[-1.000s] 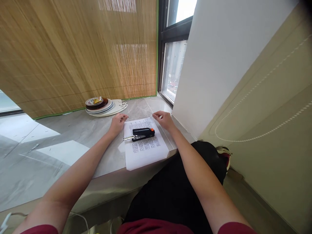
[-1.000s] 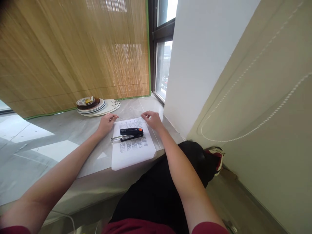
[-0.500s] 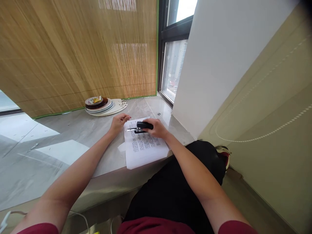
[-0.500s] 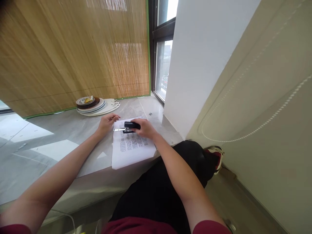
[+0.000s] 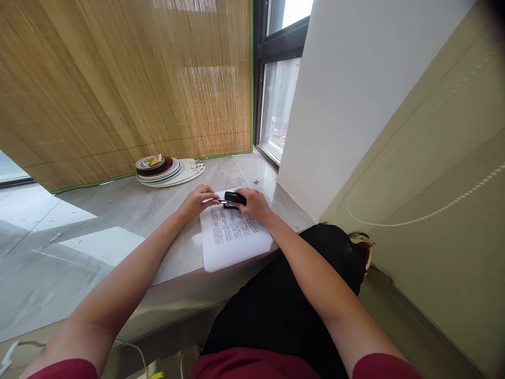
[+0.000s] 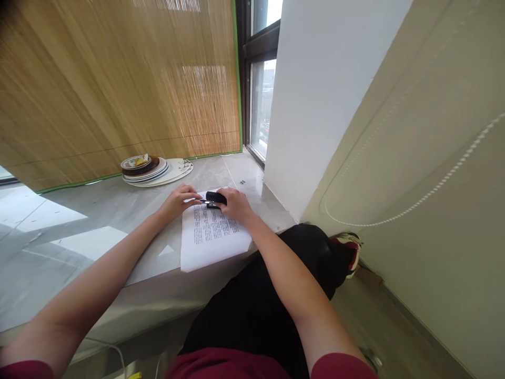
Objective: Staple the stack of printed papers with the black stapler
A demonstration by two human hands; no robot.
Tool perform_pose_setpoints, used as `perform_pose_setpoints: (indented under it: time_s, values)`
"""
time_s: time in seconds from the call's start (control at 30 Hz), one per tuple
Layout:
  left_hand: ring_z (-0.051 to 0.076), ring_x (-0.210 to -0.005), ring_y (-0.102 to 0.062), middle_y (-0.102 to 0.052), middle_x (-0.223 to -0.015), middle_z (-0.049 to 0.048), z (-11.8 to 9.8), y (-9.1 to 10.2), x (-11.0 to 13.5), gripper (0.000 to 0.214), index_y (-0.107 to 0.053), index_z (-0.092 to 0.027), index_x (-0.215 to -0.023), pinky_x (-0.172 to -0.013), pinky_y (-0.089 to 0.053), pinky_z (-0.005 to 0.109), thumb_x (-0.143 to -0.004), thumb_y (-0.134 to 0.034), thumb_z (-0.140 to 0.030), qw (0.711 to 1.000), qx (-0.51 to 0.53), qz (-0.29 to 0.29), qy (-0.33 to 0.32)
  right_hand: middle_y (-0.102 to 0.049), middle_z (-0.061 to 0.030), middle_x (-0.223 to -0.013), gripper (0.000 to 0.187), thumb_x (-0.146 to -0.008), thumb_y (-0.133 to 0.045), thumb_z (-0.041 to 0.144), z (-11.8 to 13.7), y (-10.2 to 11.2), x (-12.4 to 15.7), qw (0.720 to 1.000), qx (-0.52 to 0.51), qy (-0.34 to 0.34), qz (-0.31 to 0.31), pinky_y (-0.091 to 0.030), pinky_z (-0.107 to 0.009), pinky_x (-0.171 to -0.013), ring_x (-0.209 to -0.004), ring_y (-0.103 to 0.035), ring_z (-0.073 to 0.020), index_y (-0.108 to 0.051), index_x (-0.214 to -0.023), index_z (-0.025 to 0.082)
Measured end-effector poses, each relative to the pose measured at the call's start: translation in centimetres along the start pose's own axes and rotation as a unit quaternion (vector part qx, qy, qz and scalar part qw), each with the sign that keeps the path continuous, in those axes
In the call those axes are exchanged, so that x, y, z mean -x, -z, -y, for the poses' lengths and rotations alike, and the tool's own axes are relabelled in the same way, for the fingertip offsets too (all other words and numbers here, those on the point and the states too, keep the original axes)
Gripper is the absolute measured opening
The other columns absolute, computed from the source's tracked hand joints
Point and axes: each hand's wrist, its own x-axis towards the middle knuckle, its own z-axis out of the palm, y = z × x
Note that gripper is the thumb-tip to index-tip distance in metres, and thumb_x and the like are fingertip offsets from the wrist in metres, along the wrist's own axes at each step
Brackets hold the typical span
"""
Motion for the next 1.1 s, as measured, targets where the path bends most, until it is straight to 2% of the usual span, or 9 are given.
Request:
perform_pose_setpoints:
  time_s: [0.27,0.5,0.93,1.1]
  values:
    - [0.023,-0.089,-0.066,-0.074,-0.093,0.0080,0.28,-0.40,0.05,0.035,-0.083,-0.025,-0.099,-0.084,-0.052,0.037,-0.102,-0.067,-0.056,0.999,-0.027,0.045,-0.011,-0.078,-0.0081,-0.116,0.033,-0.093,-0.075,0.028,-0.16,-0.21,-0.01,1.000,0.016,0.004,0.009,-0.054,-0.039,-0.093,-0.108,-0.072,-0.0284,-0.072,-0.126,0.024]
    - [0.023,-0.089,-0.066,-0.074,-0.094,0.0080,0.45,-0.58,0.14,0.030,-0.082,-0.025,-0.099,-0.083,-0.050,0.037,-0.104,-0.066,-0.050,0.998,-0.055,0.041,-0.005,-0.077,-0.0077,-0.116,0.033,-0.094,-0.075,0.030,0.06,-0.09,0.02,1.000,0.022,0.008,0.020,-0.053,-0.037,-0.093,-0.108,-0.071,-0.0276,-0.071,-0.127,0.025]
    - [0.024,-0.087,-0.067,-0.077,-0.092,0.0080,0.21,-0.53,-0.01,0.038,-0.084,-0.027,-0.094,-0.082,-0.050,0.038,-0.100,-0.067,-0.061,0.998,-0.038,0.054,0.018,-0.079,-0.0080,-0.114,0.033,-0.092,-0.077,0.029,0.11,0.05,0.00,1.000,-0.006,0.010,0.011,-0.055,-0.038,-0.093,-0.106,-0.072,-0.0279,-0.074,-0.124,0.025]
    - [0.023,-0.085,-0.067,-0.077,-0.094,0.0085,-0.02,-0.21,-0.03,0.036,-0.083,-0.026,-0.103,-0.083,-0.050,0.038,-0.100,-0.069,-0.059,0.998,-0.030,0.039,0.040,-0.081,-0.0055,-0.113,0.033,-0.089,-0.080,0.026,-0.11,0.65,-0.16,0.999,-0.047,0.003,-0.005,-0.055,-0.038,-0.097,-0.106,-0.074,-0.0262,-0.076,-0.121,0.026]
